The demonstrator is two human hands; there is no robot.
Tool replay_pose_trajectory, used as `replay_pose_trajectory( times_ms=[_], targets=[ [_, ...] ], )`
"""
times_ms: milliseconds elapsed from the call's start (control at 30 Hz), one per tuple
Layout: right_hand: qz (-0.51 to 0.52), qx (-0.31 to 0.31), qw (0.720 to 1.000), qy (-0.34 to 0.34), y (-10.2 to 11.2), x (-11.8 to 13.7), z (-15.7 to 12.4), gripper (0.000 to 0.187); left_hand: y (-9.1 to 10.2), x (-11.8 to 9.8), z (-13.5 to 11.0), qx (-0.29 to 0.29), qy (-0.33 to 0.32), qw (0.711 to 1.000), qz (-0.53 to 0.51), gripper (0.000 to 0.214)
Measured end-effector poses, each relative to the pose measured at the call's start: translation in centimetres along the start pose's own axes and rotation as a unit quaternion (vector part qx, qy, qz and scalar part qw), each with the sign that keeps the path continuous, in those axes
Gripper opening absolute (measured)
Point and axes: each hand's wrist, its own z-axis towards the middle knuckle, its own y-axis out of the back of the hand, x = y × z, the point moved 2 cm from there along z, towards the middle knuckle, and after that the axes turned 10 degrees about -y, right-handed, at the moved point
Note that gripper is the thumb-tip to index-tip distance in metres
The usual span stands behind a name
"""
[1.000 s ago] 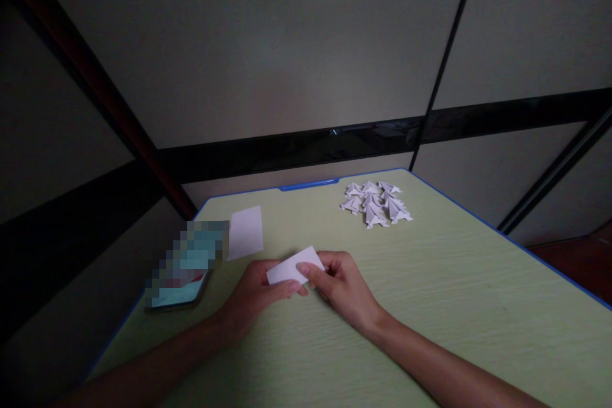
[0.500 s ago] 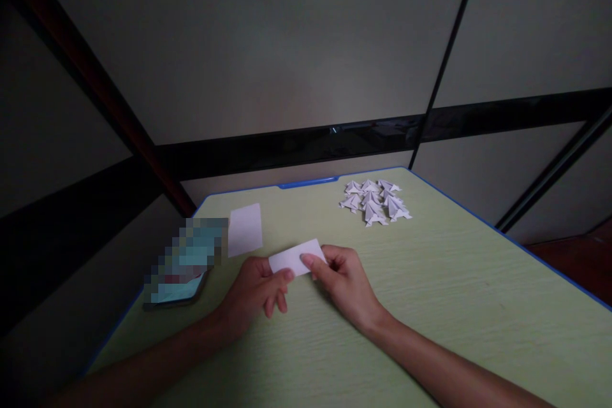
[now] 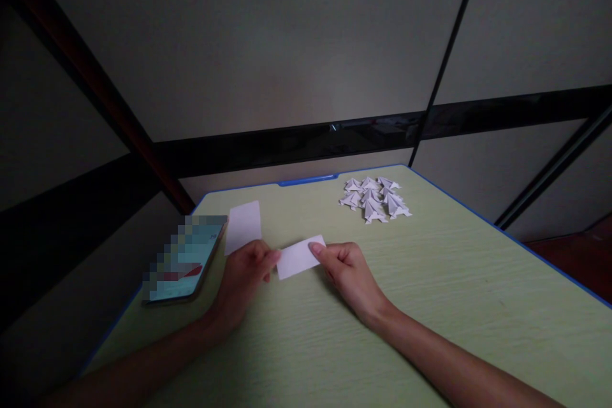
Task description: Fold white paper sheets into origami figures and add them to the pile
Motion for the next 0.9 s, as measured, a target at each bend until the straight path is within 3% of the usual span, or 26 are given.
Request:
replay_pose_trajectory(
  times_ms=[67,133,233,300,433,567,800,900],
  targets=[
    [-0.006,0.025,1.0,-0.005,-0.2,0.0,0.0,0.049,0.0,-0.4,0.0,-0.004,-0.077,0.997,0.014,0.028],
    [-0.021,0.049,0.999,0.002,-0.4,0.0,-0.2,0.051,-0.2,-0.8,-0.3,0.043,-0.131,0.99,0.036,0.024],
    [-0.039,0.068,0.997,0.011,-0.6,-0.1,-0.2,0.054,-0.7,-1.1,-0.8,0.113,-0.166,0.978,0.051,0.023],
    [-0.047,0.077,0.996,0.01,-0.6,-0.3,-0.2,0.055,-0.9,-1.1,-1.0,0.124,-0.172,0.975,0.065,0.022],
    [-0.046,0.106,0.993,0.014,-0.6,-0.5,0.0,0.055,-1.0,-0.9,-1.0,0.107,-0.156,0.978,0.092,0.02],
    [-0.027,0.119,0.992,0.026,-0.8,-0.1,0.0,0.042,-1.0,-0.7,-1.0,0.113,-0.109,0.985,0.071,0.013],
    [0.004,0.116,0.992,0.055,-0.8,0.2,0.1,0.034,-1.4,-0.2,-0.9,0.144,-0.019,0.981,-0.129,0.01],
    [-0.002,0.109,0.992,0.069,-0.5,0.3,0.3,0.033,-1.4,-0.3,-0.7,0.14,0.023,0.978,-0.154,0.011]
  ],
)
